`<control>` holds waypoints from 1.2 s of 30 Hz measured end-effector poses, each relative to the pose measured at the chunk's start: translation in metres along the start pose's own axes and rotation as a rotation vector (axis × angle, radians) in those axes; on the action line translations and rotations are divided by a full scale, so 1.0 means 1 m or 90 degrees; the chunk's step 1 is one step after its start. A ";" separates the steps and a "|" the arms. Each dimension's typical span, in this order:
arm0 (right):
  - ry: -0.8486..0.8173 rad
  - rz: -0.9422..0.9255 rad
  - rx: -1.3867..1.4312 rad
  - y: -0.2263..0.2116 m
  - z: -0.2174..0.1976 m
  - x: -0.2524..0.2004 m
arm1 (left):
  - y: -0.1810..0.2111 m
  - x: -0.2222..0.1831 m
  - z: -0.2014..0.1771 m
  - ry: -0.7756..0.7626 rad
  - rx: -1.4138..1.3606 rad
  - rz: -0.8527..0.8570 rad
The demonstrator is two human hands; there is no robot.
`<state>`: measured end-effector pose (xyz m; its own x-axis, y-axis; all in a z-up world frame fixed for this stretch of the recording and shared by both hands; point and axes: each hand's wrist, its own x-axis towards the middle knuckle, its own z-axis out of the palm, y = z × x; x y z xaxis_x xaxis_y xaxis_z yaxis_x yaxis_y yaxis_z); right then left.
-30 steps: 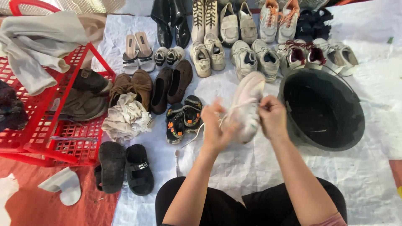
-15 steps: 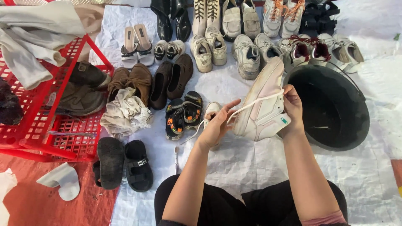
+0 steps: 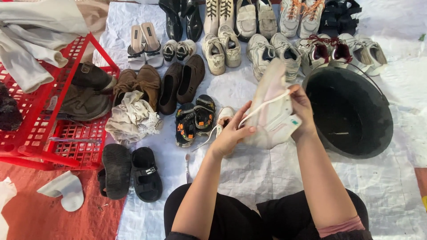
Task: The person is removing the laces from a pair of white sneakers to prepare them for a cleaning process.
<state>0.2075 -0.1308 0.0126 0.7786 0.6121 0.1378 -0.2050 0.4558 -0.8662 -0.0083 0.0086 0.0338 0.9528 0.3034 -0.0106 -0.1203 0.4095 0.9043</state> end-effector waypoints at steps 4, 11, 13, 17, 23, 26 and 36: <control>0.014 0.085 -0.107 0.016 0.015 0.011 | 0.008 -0.005 0.018 0.138 -0.022 0.005; -0.049 0.091 -0.283 -0.014 0.046 -0.004 | -0.013 0.010 0.002 0.308 -0.189 0.041; -0.067 0.095 -0.326 -0.018 0.052 -0.013 | -0.018 0.013 -0.002 0.332 -0.213 0.047; -0.082 0.081 -0.405 -0.028 0.086 -0.038 | -0.019 0.015 -0.016 0.399 -0.266 0.068; -0.037 0.115 -0.436 -0.028 0.106 -0.067 | 0.000 -0.001 -0.016 0.424 -0.299 0.058; 0.048 0.112 -0.492 -0.013 0.089 -0.073 | 0.010 -0.006 -0.002 0.397 -0.304 0.031; 0.054 -0.118 -0.561 -0.040 0.068 -0.058 | 0.005 -0.004 0.034 0.219 -0.235 0.022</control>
<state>0.1303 -0.1403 0.0720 0.8020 0.5130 0.3058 0.4292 -0.1390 -0.8924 -0.0026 -0.0203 0.0526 0.8065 0.5632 -0.1799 -0.2999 0.6519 0.6965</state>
